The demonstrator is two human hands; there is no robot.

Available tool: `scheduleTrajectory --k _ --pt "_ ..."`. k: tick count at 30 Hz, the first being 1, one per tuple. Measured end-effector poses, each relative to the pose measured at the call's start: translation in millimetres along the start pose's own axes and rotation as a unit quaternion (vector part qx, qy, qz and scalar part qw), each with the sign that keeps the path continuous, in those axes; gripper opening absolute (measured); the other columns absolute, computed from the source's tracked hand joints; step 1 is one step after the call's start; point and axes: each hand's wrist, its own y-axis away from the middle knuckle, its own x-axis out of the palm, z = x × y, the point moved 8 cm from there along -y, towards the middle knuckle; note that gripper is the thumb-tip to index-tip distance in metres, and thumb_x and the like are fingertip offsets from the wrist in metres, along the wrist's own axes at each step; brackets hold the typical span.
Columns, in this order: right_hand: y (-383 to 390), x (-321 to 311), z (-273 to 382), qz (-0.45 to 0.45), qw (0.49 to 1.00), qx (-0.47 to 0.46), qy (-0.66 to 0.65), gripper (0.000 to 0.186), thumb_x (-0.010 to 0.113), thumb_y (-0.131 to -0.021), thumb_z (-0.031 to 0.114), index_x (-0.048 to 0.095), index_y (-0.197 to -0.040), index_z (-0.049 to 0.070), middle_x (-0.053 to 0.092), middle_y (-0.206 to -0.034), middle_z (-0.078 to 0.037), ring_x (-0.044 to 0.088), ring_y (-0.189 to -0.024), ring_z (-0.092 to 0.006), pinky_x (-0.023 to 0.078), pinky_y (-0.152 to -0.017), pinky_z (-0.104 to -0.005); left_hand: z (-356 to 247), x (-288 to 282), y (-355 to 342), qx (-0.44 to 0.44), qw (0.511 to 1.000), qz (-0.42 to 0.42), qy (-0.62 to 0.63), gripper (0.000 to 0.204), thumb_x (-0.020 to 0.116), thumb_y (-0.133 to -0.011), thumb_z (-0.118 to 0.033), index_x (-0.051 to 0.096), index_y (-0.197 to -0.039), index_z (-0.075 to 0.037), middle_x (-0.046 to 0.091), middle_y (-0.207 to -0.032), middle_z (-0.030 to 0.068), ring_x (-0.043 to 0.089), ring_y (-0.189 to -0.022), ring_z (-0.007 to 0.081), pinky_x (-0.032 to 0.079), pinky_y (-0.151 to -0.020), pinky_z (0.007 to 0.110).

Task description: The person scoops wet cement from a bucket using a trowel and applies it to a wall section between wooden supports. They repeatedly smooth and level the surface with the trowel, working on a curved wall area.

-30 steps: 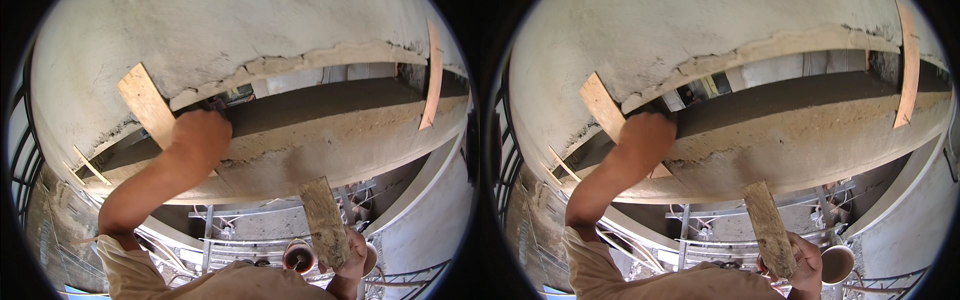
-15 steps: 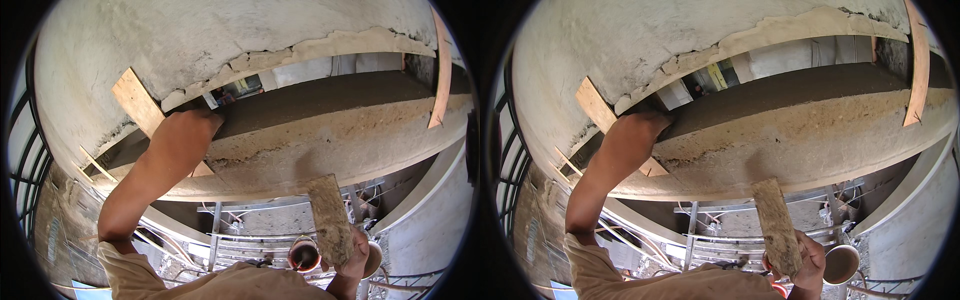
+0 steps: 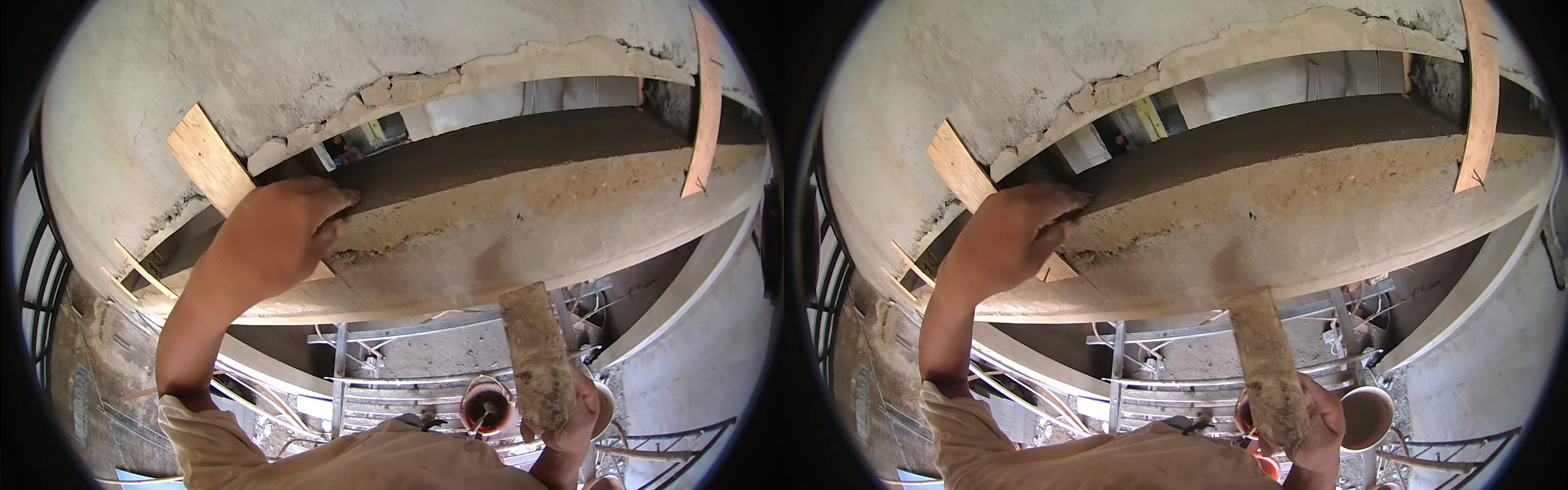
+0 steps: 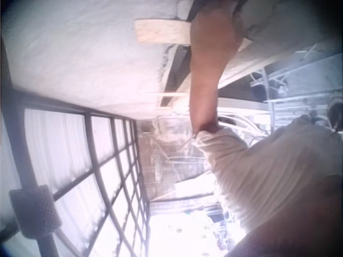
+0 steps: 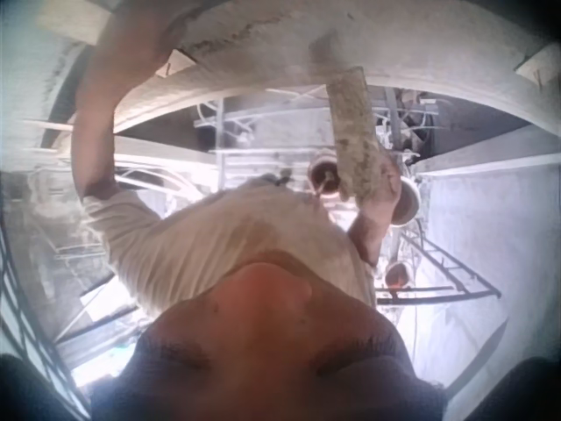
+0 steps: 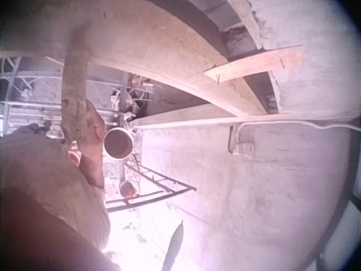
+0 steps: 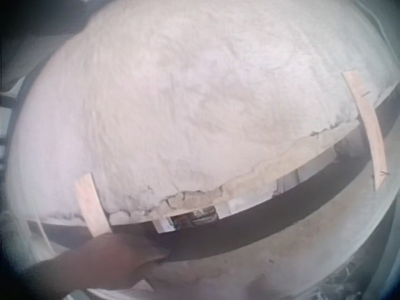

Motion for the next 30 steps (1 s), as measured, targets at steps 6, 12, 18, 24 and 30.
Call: scheduleTrajectory --k 6,12,18,24,30 --pt "1 25 -12 0.062 0.996 0.049 0.032 0.043 0.048 -0.108 0.021 0.053 -0.139 -0.009 0.070 -0.092 -0.022 0.067 -0.058 -0.0232 0.056 -0.046 -0.0326 7 -1 2 -0.034 0.999 0.007 0.016 0.025 0.074 -0.084 -0.002 0.070 -0.108 -0.003 0.072 -0.100 0.0149 0.071 -0.087 0.0331 0.056 -0.076 0.040" --pt "-9 61 -35 0.148 0.984 0.094 0.036 0.044 0.047 -0.109 0.024 0.053 -0.140 -0.007 0.069 -0.088 -0.018 0.065 -0.056 -0.0195 0.054 -0.048 -0.0307 -6 -43 60 -0.091 0.984 -0.127 0.085 0.021 0.074 -0.081 0.004 0.069 -0.101 -0.001 0.074 -0.095 0.0118 0.074 -0.084 0.0230 0.057 -0.070 0.033" --pt "-11 64 -55 0.137 0.979 0.149 0.035 0.042 0.052 -0.106 0.018 0.053 -0.139 -0.009 0.069 -0.089 -0.018 0.066 -0.058 -0.0221 0.053 -0.048 -0.0331 36 -27 164 -0.261 0.902 -0.149 0.312 0.014 0.065 -0.085 0.009 0.065 -0.099 0.006 0.073 -0.092 0.0124 0.071 -0.085 0.0164 0.056 -0.070 0.030" --pt "-16 66 -35 0.158 0.986 0.044 0.012 0.042 0.056 -0.102 0.009 0.051 -0.137 -0.013 0.067 -0.098 -0.034 0.071 -0.068 -0.0342 0.059 -0.050 -0.0393 140 59 309 -0.514 0.764 -0.170 0.350 0.018 0.062 -0.090 0.003 0.069 -0.105 0.007 0.072 -0.082 0.0080 0.066 -0.070 0.0112 0.055 -0.066 0.026" --pt "-30 79 -30 0.200 0.978 0.042 -0.044 0.046 0.059 -0.100 0.010 0.049 -0.138 -0.014 0.063 -0.107 -0.041 0.072 -0.074 -0.0394 0.060 -0.050 -0.0390 228 208 520 -0.708 0.690 0.064 0.134 0.059 0.062 -0.087 -0.007 0.048 -0.144 0.003 0.070 -0.110 0.0265 0.072 -0.099 0.0334 0.058 -0.080 0.043"
